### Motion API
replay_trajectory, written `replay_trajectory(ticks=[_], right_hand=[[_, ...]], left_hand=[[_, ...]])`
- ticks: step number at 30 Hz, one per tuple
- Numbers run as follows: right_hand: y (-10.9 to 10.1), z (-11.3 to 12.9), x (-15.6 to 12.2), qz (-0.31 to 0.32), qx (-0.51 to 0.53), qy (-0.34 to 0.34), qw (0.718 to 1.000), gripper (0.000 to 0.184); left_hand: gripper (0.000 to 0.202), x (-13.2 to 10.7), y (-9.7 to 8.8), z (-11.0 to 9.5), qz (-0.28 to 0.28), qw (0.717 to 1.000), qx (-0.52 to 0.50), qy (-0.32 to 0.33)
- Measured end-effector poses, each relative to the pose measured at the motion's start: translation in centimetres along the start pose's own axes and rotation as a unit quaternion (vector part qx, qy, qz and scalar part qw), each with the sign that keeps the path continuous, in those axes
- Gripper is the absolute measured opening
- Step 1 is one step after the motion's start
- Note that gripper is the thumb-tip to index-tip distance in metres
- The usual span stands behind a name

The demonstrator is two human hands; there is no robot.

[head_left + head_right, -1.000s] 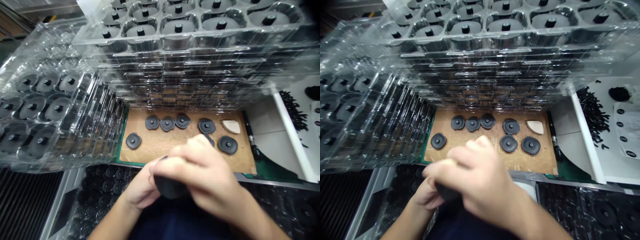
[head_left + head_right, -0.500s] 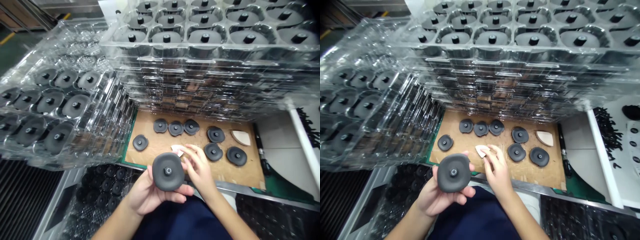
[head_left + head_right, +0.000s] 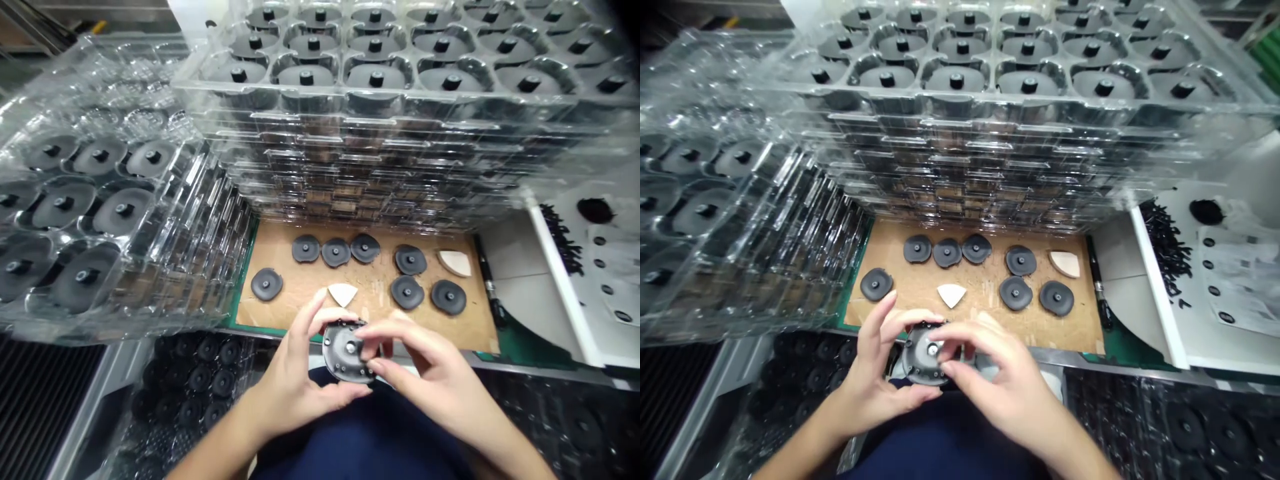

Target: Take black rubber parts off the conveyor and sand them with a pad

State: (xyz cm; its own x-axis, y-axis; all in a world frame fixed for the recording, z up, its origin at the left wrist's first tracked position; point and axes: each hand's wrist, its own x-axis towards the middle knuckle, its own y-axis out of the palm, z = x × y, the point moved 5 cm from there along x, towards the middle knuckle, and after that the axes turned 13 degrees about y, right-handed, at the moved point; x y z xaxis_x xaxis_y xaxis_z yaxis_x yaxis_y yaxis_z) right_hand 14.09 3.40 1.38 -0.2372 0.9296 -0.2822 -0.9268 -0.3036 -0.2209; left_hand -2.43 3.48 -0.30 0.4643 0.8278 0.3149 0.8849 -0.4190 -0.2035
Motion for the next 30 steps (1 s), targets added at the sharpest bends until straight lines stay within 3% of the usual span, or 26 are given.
replay_trajectory(ticks=[2, 7, 13, 18, 22, 25, 26, 28, 30], right_hand=[[0.3, 0.6, 0.2, 0.083, 0.034, 0.040, 0.995, 0.021], [0.6, 0.9, 0.3, 0.206, 0.126, 0.131, 0.962, 0.018], [0.7, 0.6, -0.6, 0.257, 0.194, 0.141, 0.936, 0.010], [0.3, -1.6, -1.8, 0.187, 0.266, 0.170, 0.930, 0.004], [-0.1, -3.1, -2.5, 0.127, 0.291, 0.170, 0.933, 0.010], [-0.2, -4.3, -2.6, 0.103, 0.289, 0.154, 0.939, 0.012], [-0.4, -4.9, -2.5, 0.080, 0.276, 0.151, 0.946, 0.014], [-1.1, -6.1, -1.8, -0.001, 0.211, 0.119, 0.970, 0.019], [-1.9, -6.7, -0.6, -0.076, 0.114, 0.033, 0.990, 0.020]], left_hand=[[0.104, -0.2, 0.1, 0.1, 0.006, 0.999, -0.035, -0.027], [0.100, -0.5, 0.8, 0.1, 0.053, 0.982, -0.160, -0.085], [0.109, -0.3, 2.0, -0.6, 0.100, 0.963, -0.219, -0.121], [0.107, 0.1, 2.4, -1.0, 0.085, 0.975, -0.172, -0.110], [0.101, 0.6, 2.8, -0.7, 0.068, 0.978, -0.157, -0.121], [0.045, -0.1, 3.1, 0.5, 0.079, 0.946, -0.185, -0.254], [0.037, -0.5, 3.0, 0.7, 0.075, 0.928, -0.199, -0.307], [0.049, -1.2, 1.7, 0.6, 0.038, 0.902, -0.211, -0.375], [0.052, -1.2, -0.7, -0.4, -0.012, 0.906, -0.186, -0.381]])
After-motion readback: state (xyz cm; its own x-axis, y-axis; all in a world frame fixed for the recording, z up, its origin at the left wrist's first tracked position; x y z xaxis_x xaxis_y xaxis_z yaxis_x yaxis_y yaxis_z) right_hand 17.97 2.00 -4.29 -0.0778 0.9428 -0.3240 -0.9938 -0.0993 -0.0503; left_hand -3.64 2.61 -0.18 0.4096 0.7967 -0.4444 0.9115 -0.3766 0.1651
